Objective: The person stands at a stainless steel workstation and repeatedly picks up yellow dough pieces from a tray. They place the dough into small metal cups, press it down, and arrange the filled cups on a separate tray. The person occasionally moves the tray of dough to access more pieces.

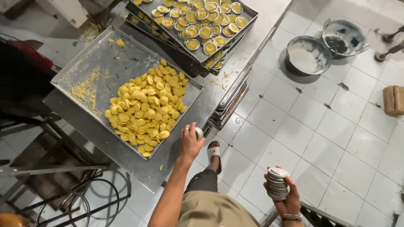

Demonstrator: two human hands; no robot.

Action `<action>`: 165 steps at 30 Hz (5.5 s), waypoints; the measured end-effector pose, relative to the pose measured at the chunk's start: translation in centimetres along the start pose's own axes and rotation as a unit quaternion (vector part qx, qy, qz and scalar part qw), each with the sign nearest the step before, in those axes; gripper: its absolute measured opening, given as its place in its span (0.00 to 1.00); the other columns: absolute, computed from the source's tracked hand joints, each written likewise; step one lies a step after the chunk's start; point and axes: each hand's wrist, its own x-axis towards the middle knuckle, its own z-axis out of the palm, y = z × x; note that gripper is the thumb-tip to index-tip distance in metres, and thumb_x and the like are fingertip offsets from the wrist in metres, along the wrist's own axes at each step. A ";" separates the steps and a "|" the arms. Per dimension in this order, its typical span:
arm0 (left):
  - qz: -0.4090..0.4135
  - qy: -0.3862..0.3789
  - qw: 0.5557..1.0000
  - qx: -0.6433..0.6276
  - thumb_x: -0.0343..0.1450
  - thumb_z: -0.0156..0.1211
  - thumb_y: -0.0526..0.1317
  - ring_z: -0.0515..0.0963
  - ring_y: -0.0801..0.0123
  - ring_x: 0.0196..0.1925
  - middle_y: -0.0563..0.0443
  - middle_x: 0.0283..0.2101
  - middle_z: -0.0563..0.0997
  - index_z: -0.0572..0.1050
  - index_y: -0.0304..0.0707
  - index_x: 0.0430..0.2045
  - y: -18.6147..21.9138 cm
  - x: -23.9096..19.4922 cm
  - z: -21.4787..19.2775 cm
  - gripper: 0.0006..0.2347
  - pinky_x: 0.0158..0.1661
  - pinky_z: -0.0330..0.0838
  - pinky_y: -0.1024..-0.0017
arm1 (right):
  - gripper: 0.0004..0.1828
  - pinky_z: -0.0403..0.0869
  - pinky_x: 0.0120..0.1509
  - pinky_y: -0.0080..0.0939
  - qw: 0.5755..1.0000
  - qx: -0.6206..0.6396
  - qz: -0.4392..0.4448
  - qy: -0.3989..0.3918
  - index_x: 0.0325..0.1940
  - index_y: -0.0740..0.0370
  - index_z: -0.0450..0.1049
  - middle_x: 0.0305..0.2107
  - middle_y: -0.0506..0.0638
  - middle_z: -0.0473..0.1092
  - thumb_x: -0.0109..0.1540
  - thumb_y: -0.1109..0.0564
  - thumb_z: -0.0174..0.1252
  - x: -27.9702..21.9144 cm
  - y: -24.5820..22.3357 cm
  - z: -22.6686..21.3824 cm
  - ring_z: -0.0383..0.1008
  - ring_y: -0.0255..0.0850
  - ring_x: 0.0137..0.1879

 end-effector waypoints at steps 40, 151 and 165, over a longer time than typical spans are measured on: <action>-0.340 0.082 0.937 0.027 0.65 0.73 0.51 0.65 0.35 0.68 0.21 0.65 0.62 0.53 0.24 0.69 15.7 17.5 2.8 0.43 0.63 0.69 0.49 | 0.22 0.64 0.36 0.58 -0.063 -0.857 -0.251 -0.446 0.59 0.49 0.72 0.45 0.56 0.73 0.60 0.51 0.53 48.0 8.0 27.3 0.70 0.59 0.47; -0.188 0.054 0.975 0.102 0.58 0.79 0.48 0.76 0.43 0.53 0.35 0.50 0.71 0.71 0.26 0.54 7.1 11.9 -0.5 0.34 0.50 0.76 0.55 | 0.16 0.82 0.44 0.47 0.505 -0.671 -0.201 -0.504 0.59 0.56 0.79 0.43 0.54 0.78 0.66 0.61 0.60 45.6 15.5 34.7 0.80 0.50 0.47; -0.282 0.198 0.909 -0.233 0.75 0.61 0.41 0.83 0.47 0.43 0.36 0.37 0.81 0.77 0.31 0.41 6.5 10.2 1.0 0.10 0.38 0.83 0.57 | 0.20 0.72 0.48 0.43 0.431 -0.688 -0.217 -0.542 0.43 0.54 0.73 0.31 0.46 0.74 0.55 0.46 0.74 47.3 14.0 34.0 0.78 0.44 0.40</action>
